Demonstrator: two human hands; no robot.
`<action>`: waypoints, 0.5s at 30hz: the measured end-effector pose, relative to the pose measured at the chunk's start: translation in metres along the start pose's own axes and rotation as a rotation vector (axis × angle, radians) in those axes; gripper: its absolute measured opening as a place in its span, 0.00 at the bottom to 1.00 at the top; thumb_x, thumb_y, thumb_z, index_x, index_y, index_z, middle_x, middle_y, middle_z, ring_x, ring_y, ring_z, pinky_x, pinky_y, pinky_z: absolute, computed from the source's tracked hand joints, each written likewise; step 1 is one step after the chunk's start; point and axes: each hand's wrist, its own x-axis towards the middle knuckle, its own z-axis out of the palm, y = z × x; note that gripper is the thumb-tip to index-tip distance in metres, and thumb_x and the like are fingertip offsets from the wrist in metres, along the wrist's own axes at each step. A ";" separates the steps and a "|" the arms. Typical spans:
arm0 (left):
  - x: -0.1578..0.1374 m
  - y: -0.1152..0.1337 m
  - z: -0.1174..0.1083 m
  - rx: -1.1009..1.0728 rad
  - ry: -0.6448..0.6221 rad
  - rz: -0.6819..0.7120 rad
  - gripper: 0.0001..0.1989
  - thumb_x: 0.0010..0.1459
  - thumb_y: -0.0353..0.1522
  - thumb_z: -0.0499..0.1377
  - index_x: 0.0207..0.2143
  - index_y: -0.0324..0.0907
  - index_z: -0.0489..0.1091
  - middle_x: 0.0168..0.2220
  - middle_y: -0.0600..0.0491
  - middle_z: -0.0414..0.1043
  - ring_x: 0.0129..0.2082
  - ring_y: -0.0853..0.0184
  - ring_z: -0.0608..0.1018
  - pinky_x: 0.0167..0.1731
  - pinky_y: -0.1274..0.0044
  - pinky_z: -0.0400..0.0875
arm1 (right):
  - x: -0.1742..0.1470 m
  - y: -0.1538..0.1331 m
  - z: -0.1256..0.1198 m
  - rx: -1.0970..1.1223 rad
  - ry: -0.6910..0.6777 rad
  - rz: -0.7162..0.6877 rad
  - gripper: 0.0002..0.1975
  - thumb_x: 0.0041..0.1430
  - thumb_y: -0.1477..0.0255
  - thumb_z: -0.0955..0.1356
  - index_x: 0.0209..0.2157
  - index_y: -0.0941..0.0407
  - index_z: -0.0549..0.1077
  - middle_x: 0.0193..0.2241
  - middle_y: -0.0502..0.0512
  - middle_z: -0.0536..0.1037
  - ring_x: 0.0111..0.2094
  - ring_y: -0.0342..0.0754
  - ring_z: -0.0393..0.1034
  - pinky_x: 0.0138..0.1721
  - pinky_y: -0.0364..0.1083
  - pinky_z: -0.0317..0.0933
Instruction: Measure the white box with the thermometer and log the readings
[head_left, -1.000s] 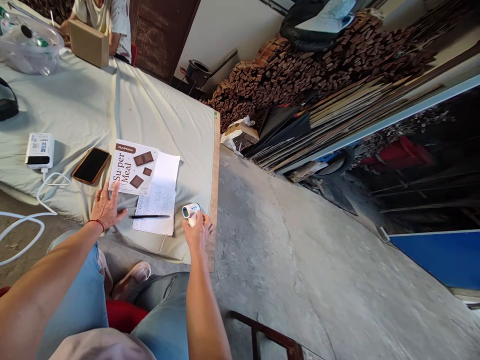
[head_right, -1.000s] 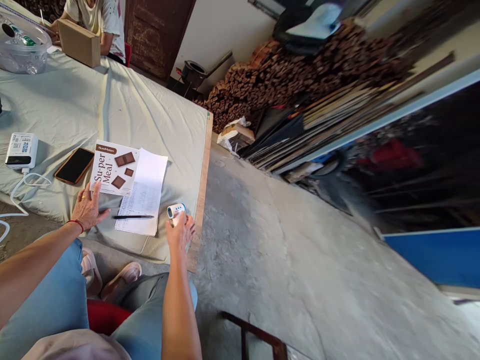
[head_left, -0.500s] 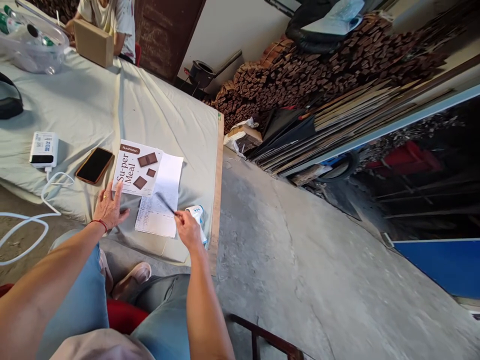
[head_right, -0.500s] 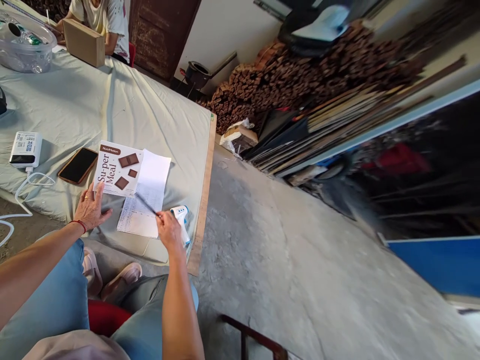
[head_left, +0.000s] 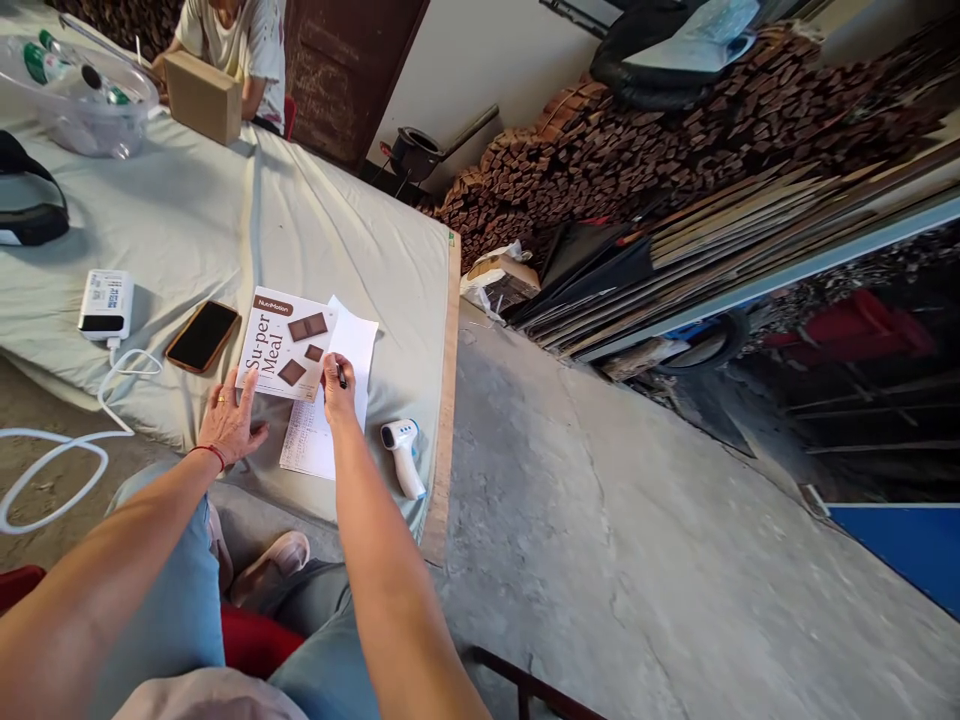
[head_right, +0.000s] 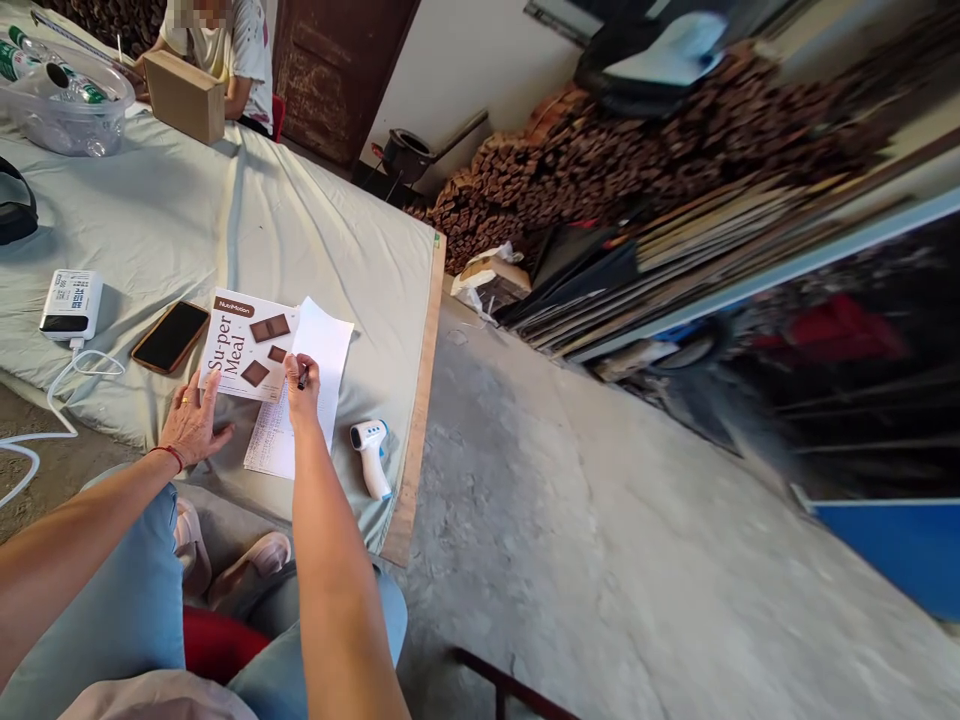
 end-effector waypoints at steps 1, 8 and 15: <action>0.000 0.000 0.001 0.001 -0.002 0.002 0.44 0.56 0.41 0.55 0.68 0.28 0.47 0.65 0.30 0.50 0.68 0.48 0.51 0.63 0.60 0.48 | 0.002 -0.001 0.005 0.000 -0.014 0.030 0.32 0.35 0.57 0.75 0.38 0.58 0.62 0.33 0.48 0.72 0.33 0.37 0.67 0.41 0.41 0.62; -0.004 -0.005 0.008 -0.042 0.069 -0.025 0.47 0.53 0.44 0.58 0.68 0.27 0.45 0.68 0.25 0.34 0.70 0.45 0.42 0.64 0.56 0.41 | 0.015 -0.017 0.047 0.037 -0.077 -0.061 0.34 0.32 0.62 0.77 0.35 0.55 0.54 0.28 0.42 0.63 0.31 0.37 0.66 0.40 0.41 0.62; -0.003 -0.007 0.004 -0.053 0.066 0.012 0.42 0.56 0.41 0.57 0.67 0.30 0.50 0.68 0.24 0.34 0.70 0.46 0.43 0.64 0.57 0.43 | 0.047 -0.024 0.058 -0.155 -0.391 -0.146 0.30 0.33 0.61 0.77 0.32 0.56 0.58 0.27 0.45 0.65 0.31 0.37 0.61 0.34 0.39 0.60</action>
